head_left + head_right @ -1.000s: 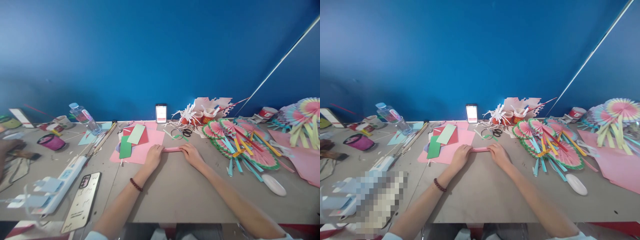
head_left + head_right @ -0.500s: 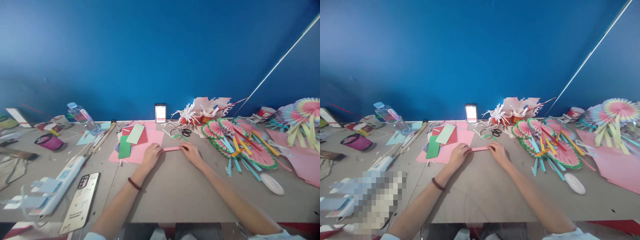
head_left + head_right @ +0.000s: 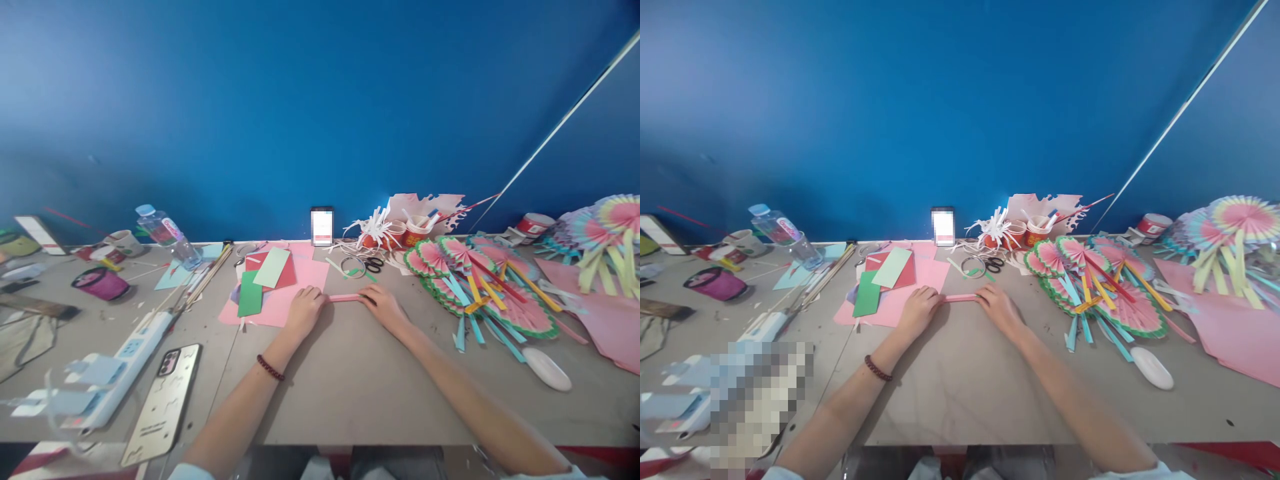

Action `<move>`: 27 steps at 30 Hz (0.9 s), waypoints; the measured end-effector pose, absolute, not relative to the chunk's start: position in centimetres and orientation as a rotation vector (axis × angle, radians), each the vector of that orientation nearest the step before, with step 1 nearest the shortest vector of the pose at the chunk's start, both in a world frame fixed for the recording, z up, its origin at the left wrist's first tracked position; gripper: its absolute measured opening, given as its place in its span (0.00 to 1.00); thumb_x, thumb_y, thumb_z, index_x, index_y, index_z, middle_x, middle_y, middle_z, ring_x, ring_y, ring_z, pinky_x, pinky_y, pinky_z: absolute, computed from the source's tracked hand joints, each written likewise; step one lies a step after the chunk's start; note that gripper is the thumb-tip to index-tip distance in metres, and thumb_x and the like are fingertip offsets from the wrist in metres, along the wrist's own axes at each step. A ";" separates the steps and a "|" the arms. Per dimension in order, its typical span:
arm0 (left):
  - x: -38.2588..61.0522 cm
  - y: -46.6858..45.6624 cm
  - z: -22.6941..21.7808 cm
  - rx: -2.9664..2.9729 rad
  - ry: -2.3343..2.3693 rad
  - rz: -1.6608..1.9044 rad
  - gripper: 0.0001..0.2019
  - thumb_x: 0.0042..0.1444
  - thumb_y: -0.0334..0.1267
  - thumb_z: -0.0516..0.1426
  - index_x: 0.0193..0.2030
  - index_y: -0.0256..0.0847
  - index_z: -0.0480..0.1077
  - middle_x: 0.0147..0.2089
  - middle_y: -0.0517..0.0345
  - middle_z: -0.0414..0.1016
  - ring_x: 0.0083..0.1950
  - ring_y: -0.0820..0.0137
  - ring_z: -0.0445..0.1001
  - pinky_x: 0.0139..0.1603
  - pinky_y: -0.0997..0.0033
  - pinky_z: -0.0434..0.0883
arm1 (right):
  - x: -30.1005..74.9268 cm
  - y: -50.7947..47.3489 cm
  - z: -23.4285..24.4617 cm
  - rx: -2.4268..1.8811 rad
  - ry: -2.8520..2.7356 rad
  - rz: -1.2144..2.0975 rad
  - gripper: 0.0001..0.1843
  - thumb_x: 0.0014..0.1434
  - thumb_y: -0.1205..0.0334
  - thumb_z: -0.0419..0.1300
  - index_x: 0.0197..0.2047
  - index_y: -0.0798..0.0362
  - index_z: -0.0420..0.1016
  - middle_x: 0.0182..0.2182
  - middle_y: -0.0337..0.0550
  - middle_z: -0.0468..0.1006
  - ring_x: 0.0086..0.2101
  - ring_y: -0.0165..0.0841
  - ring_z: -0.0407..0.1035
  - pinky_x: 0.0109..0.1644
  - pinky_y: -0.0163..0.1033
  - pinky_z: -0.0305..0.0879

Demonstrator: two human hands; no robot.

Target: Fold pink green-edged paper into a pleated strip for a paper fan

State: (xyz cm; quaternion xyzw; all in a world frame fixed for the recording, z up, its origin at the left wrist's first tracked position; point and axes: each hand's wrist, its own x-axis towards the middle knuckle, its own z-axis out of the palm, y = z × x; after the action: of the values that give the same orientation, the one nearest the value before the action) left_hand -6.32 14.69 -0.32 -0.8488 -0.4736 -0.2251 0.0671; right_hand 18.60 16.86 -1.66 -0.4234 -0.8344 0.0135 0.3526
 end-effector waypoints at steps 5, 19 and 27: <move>-6.3 14.5 -0.1 -2.559 -1.355 -0.615 0.10 0.64 0.30 0.49 0.38 0.41 0.71 0.36 0.53 0.72 0.41 0.63 0.69 0.40 0.64 0.65 | 18.3 15.9 -1.0 -1.107 -2.231 -0.158 0.14 0.66 0.64 0.51 0.36 0.52 0.78 0.34 0.45 0.80 0.35 0.34 0.72 0.40 0.37 0.68; -5.6 14.0 -0.2 -2.428 -1.256 -0.400 0.08 0.61 0.26 0.51 0.34 0.37 0.70 0.34 0.53 0.71 0.38 0.65 0.68 0.42 0.63 0.64 | 17.4 14.6 0.2 -1.366 -2.452 -0.313 0.11 0.64 0.69 0.53 0.33 0.53 0.75 0.31 0.43 0.74 0.37 0.33 0.64 0.40 0.35 0.56; -5.2 13.5 0.3 -2.429 -1.310 -0.312 0.10 0.62 0.26 0.50 0.36 0.35 0.72 0.35 0.51 0.71 0.39 0.64 0.68 0.40 0.63 0.63 | 17.0 13.9 0.6 -1.428 -2.508 -0.364 0.08 0.63 0.70 0.54 0.36 0.56 0.75 0.33 0.44 0.74 0.38 0.34 0.63 0.42 0.37 0.53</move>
State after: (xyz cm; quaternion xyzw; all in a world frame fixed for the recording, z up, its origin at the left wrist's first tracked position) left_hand -5.21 13.47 0.34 -0.8601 -0.4639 -0.1105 0.1811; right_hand 16.95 13.87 0.62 -0.4876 -0.8563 -0.1244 0.1160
